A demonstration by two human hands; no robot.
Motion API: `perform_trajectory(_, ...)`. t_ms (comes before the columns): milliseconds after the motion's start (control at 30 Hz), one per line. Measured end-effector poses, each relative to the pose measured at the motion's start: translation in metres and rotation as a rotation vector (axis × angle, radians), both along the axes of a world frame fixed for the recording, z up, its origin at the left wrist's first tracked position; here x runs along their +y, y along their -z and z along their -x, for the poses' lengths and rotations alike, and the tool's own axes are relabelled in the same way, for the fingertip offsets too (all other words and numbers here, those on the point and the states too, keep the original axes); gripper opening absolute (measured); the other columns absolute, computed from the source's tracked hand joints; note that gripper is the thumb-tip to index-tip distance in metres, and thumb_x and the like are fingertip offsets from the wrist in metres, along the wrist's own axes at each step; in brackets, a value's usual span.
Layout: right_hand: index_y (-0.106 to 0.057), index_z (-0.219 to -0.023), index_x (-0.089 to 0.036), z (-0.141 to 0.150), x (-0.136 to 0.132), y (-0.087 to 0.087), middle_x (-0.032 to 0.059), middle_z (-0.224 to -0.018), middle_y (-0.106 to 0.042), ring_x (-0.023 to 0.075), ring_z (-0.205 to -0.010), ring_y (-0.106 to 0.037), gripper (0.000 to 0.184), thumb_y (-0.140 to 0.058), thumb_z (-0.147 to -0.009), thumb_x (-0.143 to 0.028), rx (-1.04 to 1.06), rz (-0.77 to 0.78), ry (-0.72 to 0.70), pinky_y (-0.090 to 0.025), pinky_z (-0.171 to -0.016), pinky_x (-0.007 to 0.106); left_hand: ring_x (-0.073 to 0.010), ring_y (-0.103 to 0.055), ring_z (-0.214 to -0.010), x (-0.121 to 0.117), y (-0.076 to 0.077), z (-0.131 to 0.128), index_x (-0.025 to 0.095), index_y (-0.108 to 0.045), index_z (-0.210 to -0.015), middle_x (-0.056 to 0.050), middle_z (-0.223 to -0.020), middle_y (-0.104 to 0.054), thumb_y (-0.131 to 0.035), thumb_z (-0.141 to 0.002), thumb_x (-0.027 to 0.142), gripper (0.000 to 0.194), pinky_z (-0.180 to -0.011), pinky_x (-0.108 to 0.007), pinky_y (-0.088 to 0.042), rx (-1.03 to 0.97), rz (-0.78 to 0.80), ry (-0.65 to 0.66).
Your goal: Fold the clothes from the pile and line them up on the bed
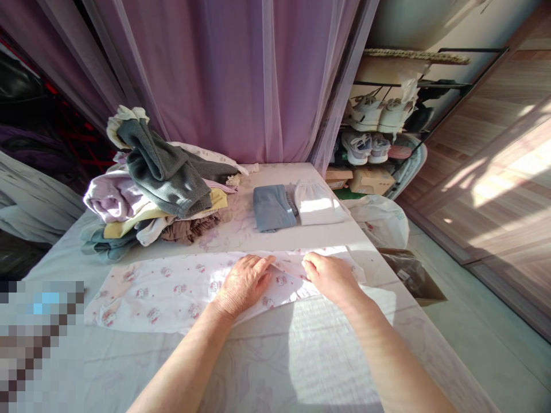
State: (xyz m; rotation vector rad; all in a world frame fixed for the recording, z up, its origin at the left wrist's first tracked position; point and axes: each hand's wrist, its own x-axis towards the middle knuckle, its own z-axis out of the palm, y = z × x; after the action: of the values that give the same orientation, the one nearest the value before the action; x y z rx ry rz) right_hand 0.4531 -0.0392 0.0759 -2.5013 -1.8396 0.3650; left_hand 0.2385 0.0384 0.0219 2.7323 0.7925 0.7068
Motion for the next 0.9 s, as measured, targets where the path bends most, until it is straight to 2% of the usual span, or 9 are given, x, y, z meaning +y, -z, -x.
perform_trajectory(67,-0.072,-0.104,-0.027,-0.003,0.010,-0.003,0.0060,-0.087,-0.075,0.0213,-0.079,-0.066,0.028,-0.045,-0.096,-0.033,-0.015,0.058,0.114,-0.035,-0.064,0.029,-0.0215,-0.063,-0.096,0.000,-0.001,0.000,0.020,-0.061,-0.125,-0.008,-0.104,-0.069,-0.055,-0.091,0.019,0.035,-0.091,-0.038,-0.053,0.044,-0.002,0.005)
perform_trajectory(133,-0.070,-0.112,-0.026,-0.008,0.020,0.001,0.0078,-0.094,-0.075,0.0226,-0.085,-0.067,0.029,-0.048,-0.095,-0.033,-0.031,0.008,0.152,-0.039,-0.068,0.030,-0.0221,-0.062,-0.096,0.000,-0.003,-0.001,0.022,-0.066,-0.119,-0.008,-0.107,-0.068,-0.057,-0.090,0.021,0.031,-0.090,-0.038,-0.054,0.075,0.008,-0.005)
perform_trajectory(233,-0.072,-0.111,-0.025,-0.013,0.030,0.015,0.0082,-0.111,-0.071,0.0222,-0.101,-0.064,0.025,-0.058,-0.090,-0.032,-0.006,-0.190,0.043,-0.042,-0.083,0.031,-0.0260,-0.059,-0.109,0.000,-0.005,-0.001,0.024,-0.071,-0.110,-0.009,-0.121,-0.064,-0.060,-0.088,0.022,0.025,-0.095,-0.043,-0.051,0.069,-0.023,-0.024)
perform_trajectory(333,-0.075,-0.089,-0.024,-0.015,0.037,0.030,0.0056,-0.109,-0.071,0.0212,-0.106,-0.061,0.011,-0.066,-0.085,-0.030,0.076,-0.299,-0.054,-0.041,-0.091,0.031,-0.0293,-0.052,-0.126,0.001,-0.002,-0.001,0.022,-0.071,-0.109,-0.009,-0.133,-0.062,-0.058,-0.089,0.020,0.023,-0.106,-0.050,-0.044,0.052,-0.077,0.014)
perform_trajectory(433,-0.071,-0.076,-0.023,-0.015,0.039,0.037,0.0039,-0.096,-0.072,0.0206,-0.099,-0.062,0.008,-0.069,-0.082,-0.028,0.108,-0.327,-0.032,-0.042,-0.087,0.030,-0.0259,-0.055,-0.124,0.001,0.004,-0.001,0.021,-0.068,-0.111,-0.008,-0.127,-0.067,-0.054,-0.092,0.020,0.024,-0.109,-0.051,-0.041,0.025,-0.076,0.052)
perform_trajectory(533,-0.069,-0.078,-0.022,-0.015,0.037,0.036,0.0036,-0.088,-0.073,0.0191,-0.091,-0.065,0.008,-0.066,-0.084,-0.027,0.117,-0.332,-0.049,-0.043,-0.082,0.028,-0.0240,-0.060,-0.117,0.002,0.006,-0.002,0.020,-0.066,-0.111,-0.009,-0.124,-0.069,-0.052,-0.093,0.020,0.023,-0.106,-0.049,-0.044,-0.005,-0.063,0.068)
perform_trajectory(633,-0.069,-0.091,-0.024,-0.013,0.033,0.031,0.0035,-0.085,-0.074,0.0190,-0.083,-0.068,0.014,-0.063,-0.088,-0.036,0.133,-0.306,-0.040,-0.043,-0.074,0.027,-0.0231,-0.062,-0.113,0.002,0.005,-0.003,0.019,-0.066,-0.110,-0.010,-0.122,-0.069,-0.051,-0.094,0.020,0.022,-0.101,-0.045,-0.049,-0.026,-0.059,0.078)
perform_trajectory(767,-0.067,-0.114,-0.026,-0.009,0.031,0.024,0.0055,-0.091,-0.077,0.0214,-0.084,-0.070,0.039,-0.064,-0.085,-0.052,0.147,-0.261,0.018,-0.044,-0.069,0.027,-0.0241,-0.061,-0.115,0.002,0.005,-0.002,0.019,-0.065,-0.111,-0.010,-0.125,-0.069,-0.050,-0.095,0.020,0.021,-0.099,-0.045,-0.050,-0.022,-0.063,0.076)
perform_trajectory(900,-0.073,-0.092,-0.025,-0.004,0.032,0.021,0.0045,-0.085,-0.077,0.0204,-0.081,-0.069,0.024,-0.065,-0.084,-0.047,0.204,-0.190,0.063,-0.044,-0.067,0.026,-0.0252,-0.059,-0.121,0.002,0.007,-0.002,0.019,-0.065,-0.110,-0.009,-0.129,-0.068,-0.050,-0.096,0.021,0.021,-0.101,-0.046,-0.049,0.002,-0.073,0.075)
